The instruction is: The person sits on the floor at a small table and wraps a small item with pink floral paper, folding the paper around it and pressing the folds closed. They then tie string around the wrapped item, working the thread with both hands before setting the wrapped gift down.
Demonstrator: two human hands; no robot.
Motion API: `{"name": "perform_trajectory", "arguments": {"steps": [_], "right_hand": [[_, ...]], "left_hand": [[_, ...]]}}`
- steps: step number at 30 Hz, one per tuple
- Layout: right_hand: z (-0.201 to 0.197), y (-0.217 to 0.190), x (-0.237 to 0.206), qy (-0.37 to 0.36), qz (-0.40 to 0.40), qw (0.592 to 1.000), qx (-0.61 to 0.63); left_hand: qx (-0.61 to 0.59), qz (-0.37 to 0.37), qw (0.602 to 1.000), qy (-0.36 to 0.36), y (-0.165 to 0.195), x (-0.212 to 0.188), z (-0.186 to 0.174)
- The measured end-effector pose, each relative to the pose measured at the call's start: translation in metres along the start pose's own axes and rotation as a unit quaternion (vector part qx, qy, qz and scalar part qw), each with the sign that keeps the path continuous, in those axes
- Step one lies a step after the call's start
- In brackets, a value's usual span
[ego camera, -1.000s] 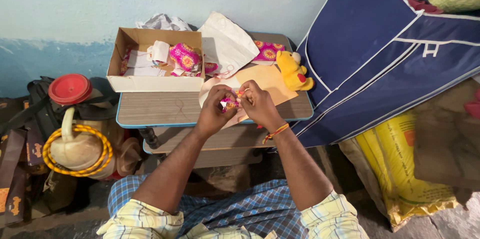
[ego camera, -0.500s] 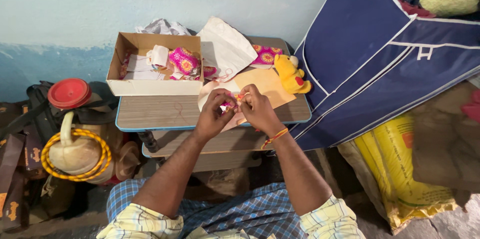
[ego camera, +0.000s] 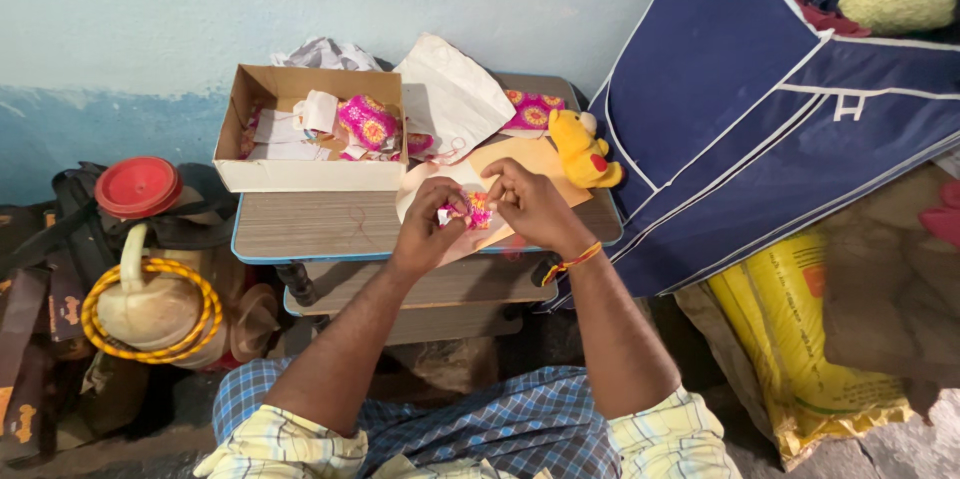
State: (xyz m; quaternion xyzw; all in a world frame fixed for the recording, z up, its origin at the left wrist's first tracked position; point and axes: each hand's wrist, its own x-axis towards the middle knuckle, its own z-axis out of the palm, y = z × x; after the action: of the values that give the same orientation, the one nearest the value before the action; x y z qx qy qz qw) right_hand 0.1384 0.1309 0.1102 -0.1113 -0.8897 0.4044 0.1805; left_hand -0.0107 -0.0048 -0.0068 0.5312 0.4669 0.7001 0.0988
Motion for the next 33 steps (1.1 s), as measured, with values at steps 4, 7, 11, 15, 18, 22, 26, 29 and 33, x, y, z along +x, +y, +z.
{"name": "perform_trajectory", "arguments": {"steps": [4,7,11,15,18,22,26,29,33], "right_hand": [[-0.011,-0.007,0.017,0.015,-0.028,0.998,-0.054],[-0.011,0.0,0.03,0.005,-0.042,0.998,-0.036],[-0.01,0.025,0.045,-0.016,-0.03,0.997,0.074],[0.0,0.05,0.044,-0.007,-0.051,0.993,0.106],[0.015,0.052,0.039,0.059,0.009,0.991,0.121],[0.026,0.046,0.032,0.049,0.006,0.992,0.119],[0.028,0.03,0.025,0.043,-0.036,0.994,0.093],[0.021,0.02,0.018,0.05,-0.035,0.997,0.041],[0.009,0.012,0.008,0.024,-0.089,0.995,0.038]], "left_hand": [[-0.034,-0.021,0.999,-0.029,0.006,0.0,0.0],[-0.065,-0.019,0.996,-0.064,0.017,0.007,-0.002],[-0.11,-0.021,0.993,-0.029,0.038,0.019,0.0],[-0.179,-0.063,0.982,0.023,0.057,0.034,-0.002],[-0.377,-0.136,0.91,0.105,0.062,0.047,0.0],[-0.437,-0.131,0.877,0.153,0.057,0.061,-0.005],[-0.422,-0.119,0.876,0.203,0.05,0.071,-0.006],[-0.33,-0.069,0.917,0.213,0.05,0.075,-0.005],[-0.179,-0.006,0.965,0.193,0.055,0.075,-0.003]]}}
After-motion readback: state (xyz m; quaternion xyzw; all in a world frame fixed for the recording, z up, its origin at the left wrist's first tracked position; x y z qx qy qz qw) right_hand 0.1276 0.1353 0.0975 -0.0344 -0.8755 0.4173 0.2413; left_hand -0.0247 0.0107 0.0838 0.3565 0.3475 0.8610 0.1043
